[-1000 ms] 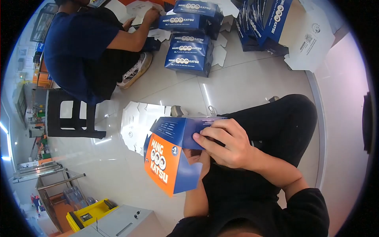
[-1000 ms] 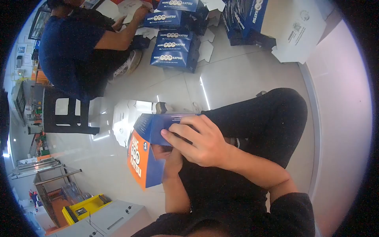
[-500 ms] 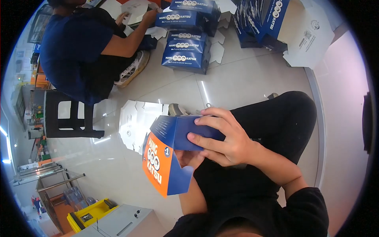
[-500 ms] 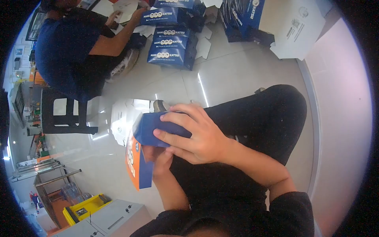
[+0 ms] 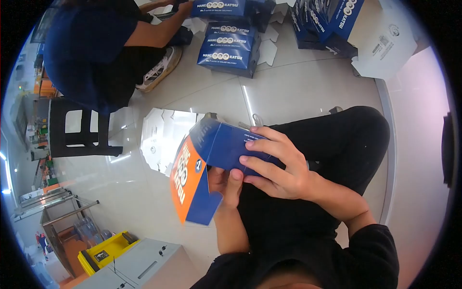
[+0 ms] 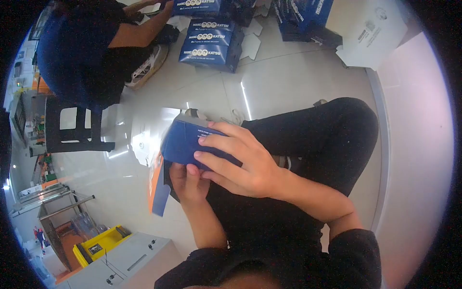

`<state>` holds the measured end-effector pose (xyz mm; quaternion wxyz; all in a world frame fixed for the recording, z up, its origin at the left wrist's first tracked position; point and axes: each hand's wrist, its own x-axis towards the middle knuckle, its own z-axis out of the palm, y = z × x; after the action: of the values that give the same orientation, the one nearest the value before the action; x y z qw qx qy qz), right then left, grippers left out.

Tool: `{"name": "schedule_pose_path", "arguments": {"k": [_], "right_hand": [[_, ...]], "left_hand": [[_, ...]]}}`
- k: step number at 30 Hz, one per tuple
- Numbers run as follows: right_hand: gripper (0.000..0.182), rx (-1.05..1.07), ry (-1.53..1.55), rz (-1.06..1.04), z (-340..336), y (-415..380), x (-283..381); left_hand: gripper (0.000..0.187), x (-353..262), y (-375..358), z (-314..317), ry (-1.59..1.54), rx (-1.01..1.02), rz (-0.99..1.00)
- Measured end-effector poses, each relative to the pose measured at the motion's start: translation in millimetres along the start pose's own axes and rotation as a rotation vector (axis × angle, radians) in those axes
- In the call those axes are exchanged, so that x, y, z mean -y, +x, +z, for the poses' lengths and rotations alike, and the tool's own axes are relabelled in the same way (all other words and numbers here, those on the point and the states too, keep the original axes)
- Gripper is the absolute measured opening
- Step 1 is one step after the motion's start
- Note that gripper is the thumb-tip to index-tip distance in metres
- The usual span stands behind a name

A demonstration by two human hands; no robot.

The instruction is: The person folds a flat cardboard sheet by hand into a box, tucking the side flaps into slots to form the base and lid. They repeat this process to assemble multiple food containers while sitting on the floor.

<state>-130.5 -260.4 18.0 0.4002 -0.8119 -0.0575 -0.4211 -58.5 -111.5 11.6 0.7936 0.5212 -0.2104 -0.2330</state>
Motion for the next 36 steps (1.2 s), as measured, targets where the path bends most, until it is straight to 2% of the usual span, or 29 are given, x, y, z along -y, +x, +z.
{"name": "schedule_pose_path", "arguments": {"k": [1,2,3,5,6,7,9,10,11,13,14,15,17,18,20,22,23,24,25,26,27,29,30,31,32,33,35,36], "right_hand": [[0.043,0.019,0.034,0.028,-2,4,1],[0.042,0.039,0.069,0.058,-4,7,3],[0.042,0.043,0.073,0.059,-8,9,2],[0.042,0.147,0.157,0.064,-20,7,-2],[0.046,0.159,0.111,0.115,-29,12,0],[0.049,0.123,0.109,0.152,-35,18,2],[0.049,0.250,0.124,0.178,-48,30,2],[0.049,0.260,0.119,0.183,-51,25,-3],[0.048,0.341,0.149,0.211,-51,16,-11],[0.048,0.427,0.187,0.246,-46,0,-22],[0.042,0.415,0.230,0.291,-43,-6,-27],[0.036,0.403,0.275,0.334,-40,-10,-29],[0.031,0.390,0.281,0.346,-36,-11,-29],[0.029,0.383,0.270,0.308,-35,-12,-30],[0.027,0.374,0.257,0.269,-35,-12,-31],[0.035,0.276,0.129,0.214,-33,-8,-30],[0.035,0.279,0.134,0.212,-34,-5,-24],[0.043,0.230,0.067,0.261,-36,7,-12],[0.051,0.184,0.002,0.309,-36,13,-4],[0.062,0.120,0.083,0.337,-33,5,-6],[0.059,0.098,-0.029,0.343,-33,1,-10],[0.042,-0.022,0.100,0.501,-36,-7,-23],[0.036,-0.163,0.184,0.497,-29,-14,-32],[0.032,-0.305,0.265,0.493,-25,-18,-39],[0.031,-0.389,0.401,0.642,-26,-20,-40],[0.031,-0.468,0.444,0.682,-27,-26,-48],[0.027,-0.685,0.793,0.843,-29,-36,-54],[0.027,-0.655,0.899,0.830,-32,-34,-56]], "left_hand": [[0.062,0,-1,5,-0.038,-0.055,-0.048],[0.052,2,-1,9,-0.066,0.007,0.040],[0.052,3,-3,9,-0.066,0.002,0.039],[0.040,5,-13,5,0.214,0.025,0.058],[0.040,-5,-15,-1,0.419,0.161,-0.066],[0.038,-14,-21,16,0.508,0.088,-0.057],[0.034,-10,-29,8,1.134,0.315,0.022],[0.035,-13,-26,12,1.259,0.360,0.033],[0.035,-3,-29,9,1.249,0.357,0.029],[0.041,18,-35,-2,0.861,0.273,-0.177],[0.044,23,-33,-6,0.992,0.313,-0.065],[0.044,29,-32,-4,0.992,0.310,-0.070],[0.043,45,-33,-2,0.455,0.107,-0.146],[0.043,36,-34,-6,0.629,0.164,-0.239],[0.036,39,-32,-5,0.669,0.179,-0.234],[0.032,32,-24,1,0.712,0.187,-0.221],[0.032,26,-23,5,0.911,0.241,-0.001],[0.032,22,-21,10,1.105,0.291,0.225],[0.037,49,-23,5,0.898,0.124,0.244],[0.037,62,-35,-6,0.905,0.110,0.245],[0.038,58,-33,-5,0.986,0.154,0.301],[0.040,43,-25,0,1.155,0.249,0.413],[0.041,11,7,28,0.855,0.235,0.179],[0.039,-1,15,43,0.711,0.088,0.098],[0.046,-3,16,37,1.010,-0.016,0.264],[0.054,-3,16,30,1.305,-0.126,0.430],[0.077,15,16,18,1.108,-0.542,0.503],[0.093,8,17,15,0.903,-0.573,0.301]]}}
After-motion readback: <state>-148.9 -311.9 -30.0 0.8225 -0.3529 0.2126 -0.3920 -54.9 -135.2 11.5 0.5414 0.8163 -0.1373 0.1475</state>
